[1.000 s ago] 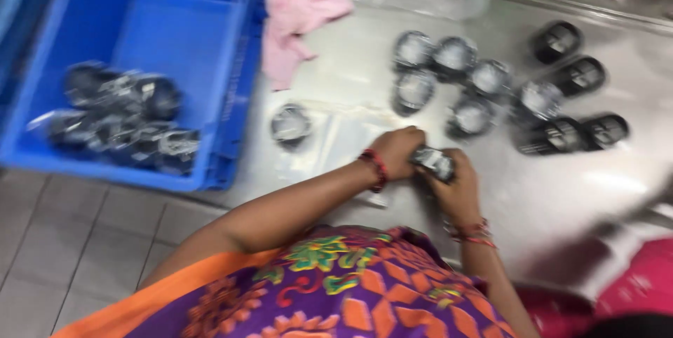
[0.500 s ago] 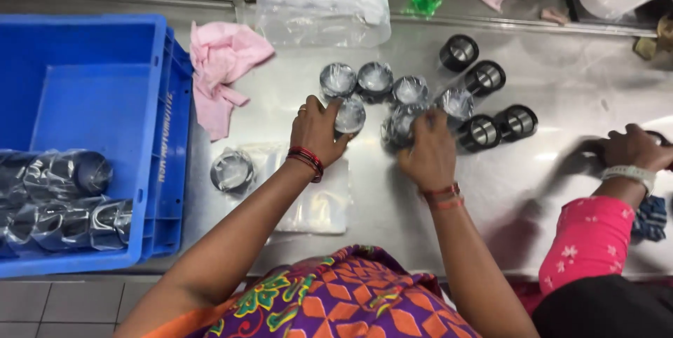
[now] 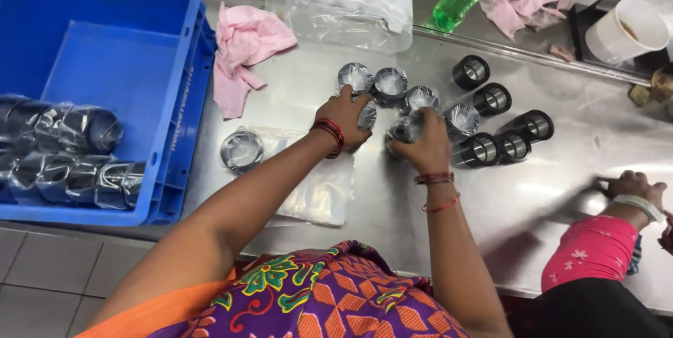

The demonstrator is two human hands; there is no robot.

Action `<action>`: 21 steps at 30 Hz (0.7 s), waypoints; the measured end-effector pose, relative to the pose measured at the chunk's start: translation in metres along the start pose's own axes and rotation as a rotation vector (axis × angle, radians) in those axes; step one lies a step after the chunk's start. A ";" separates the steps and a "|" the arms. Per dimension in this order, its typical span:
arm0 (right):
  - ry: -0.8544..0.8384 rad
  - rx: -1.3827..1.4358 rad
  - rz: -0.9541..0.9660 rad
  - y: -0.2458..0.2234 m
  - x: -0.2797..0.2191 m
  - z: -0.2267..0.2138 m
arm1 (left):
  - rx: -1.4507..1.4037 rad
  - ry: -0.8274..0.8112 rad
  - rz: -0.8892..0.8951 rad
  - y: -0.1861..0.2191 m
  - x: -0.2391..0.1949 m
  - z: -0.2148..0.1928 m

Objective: Packing cylindrical metal parts into small plastic bags and organizing them into a blue bin.

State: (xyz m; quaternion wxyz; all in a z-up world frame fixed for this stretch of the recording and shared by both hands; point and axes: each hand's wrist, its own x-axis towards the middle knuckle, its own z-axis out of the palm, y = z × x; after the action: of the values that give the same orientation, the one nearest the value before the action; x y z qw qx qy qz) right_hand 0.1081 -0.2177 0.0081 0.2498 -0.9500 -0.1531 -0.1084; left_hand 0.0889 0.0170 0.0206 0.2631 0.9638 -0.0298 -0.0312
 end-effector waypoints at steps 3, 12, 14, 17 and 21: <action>-0.119 1.131 0.178 0.016 -0.017 0.018 | -0.370 0.027 0.205 -0.046 0.014 0.046; -0.494 1.394 -0.070 -0.217 -0.050 -0.032 | -0.578 0.015 0.400 -0.088 -0.149 -0.129; -0.530 1.246 -0.207 -0.259 -0.038 -0.013 | -0.484 0.053 0.419 -0.127 -0.171 -0.151; -0.437 0.929 -0.507 -0.334 -0.026 0.012 | -0.344 0.081 0.435 -0.192 -0.195 -0.183; -0.214 0.629 -0.860 -0.409 -0.003 0.035 | -0.526 0.147 0.384 -0.252 -0.213 -0.211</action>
State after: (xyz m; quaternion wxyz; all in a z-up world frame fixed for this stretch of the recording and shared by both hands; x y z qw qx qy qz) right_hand -0.0313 0.1383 0.1580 0.4379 -0.6868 -0.5777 -0.0523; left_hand -0.0972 0.3558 0.0831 0.5053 0.8394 -0.1827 0.0819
